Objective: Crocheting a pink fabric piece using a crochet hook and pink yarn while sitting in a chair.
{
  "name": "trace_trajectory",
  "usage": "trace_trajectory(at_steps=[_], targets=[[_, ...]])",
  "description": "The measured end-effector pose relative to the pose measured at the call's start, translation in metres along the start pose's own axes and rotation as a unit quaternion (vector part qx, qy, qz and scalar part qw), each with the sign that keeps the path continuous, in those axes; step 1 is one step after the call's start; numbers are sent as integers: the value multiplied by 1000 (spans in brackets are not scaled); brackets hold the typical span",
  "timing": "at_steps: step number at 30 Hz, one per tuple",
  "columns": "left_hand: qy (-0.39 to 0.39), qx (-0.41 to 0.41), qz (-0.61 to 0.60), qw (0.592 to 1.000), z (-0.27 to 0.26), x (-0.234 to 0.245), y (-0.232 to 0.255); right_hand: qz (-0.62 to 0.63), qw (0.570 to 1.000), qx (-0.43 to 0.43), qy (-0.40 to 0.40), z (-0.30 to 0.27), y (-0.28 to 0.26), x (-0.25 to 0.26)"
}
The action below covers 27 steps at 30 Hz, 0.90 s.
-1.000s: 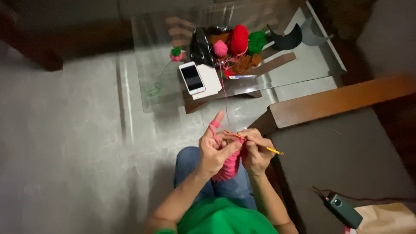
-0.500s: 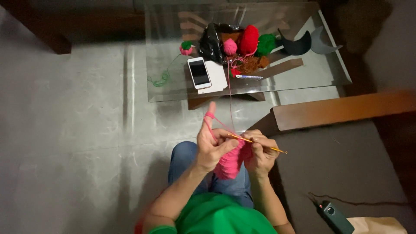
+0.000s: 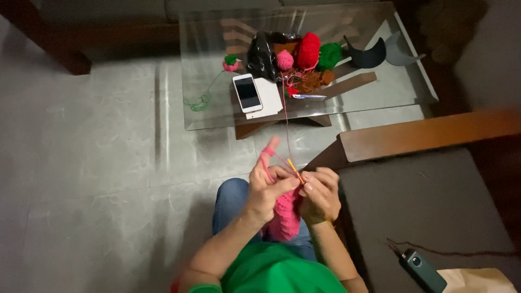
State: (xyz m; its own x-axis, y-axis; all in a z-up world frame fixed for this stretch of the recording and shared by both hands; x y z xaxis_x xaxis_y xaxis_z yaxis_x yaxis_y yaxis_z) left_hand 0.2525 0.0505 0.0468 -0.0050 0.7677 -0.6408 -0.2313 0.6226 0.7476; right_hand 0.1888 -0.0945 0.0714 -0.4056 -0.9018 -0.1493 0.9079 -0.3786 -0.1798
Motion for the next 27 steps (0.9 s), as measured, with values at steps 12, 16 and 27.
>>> trace_trajectory(at_steps=[12, 16, 27], targets=[[-78, 56, -7, 995, 9, 16, -3, 307, 917, -254, 5, -20, 46, 11], [-68, 62, 4, 996, 9, 20, -5, 281, 934, -221, -14, -17, 36, 14], [-61, 85, -25, 994, 9, 17, -7, 173, 975, -134, -35, -8, 5, 22]])
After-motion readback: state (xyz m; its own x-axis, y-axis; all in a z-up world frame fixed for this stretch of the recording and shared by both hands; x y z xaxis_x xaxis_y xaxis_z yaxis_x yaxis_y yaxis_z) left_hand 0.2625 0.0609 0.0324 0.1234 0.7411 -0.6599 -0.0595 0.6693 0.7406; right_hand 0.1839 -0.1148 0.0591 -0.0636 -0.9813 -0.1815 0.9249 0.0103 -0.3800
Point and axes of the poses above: each hand's wrist, its own z-axis towards the middle knuckle, its own x-axis out of the back of the hand, y = z × x, the point moved 10 cm from there along z, towards the middle knuckle, and after that the axes turned 5 degrees about -x, right-handed, at the moved point
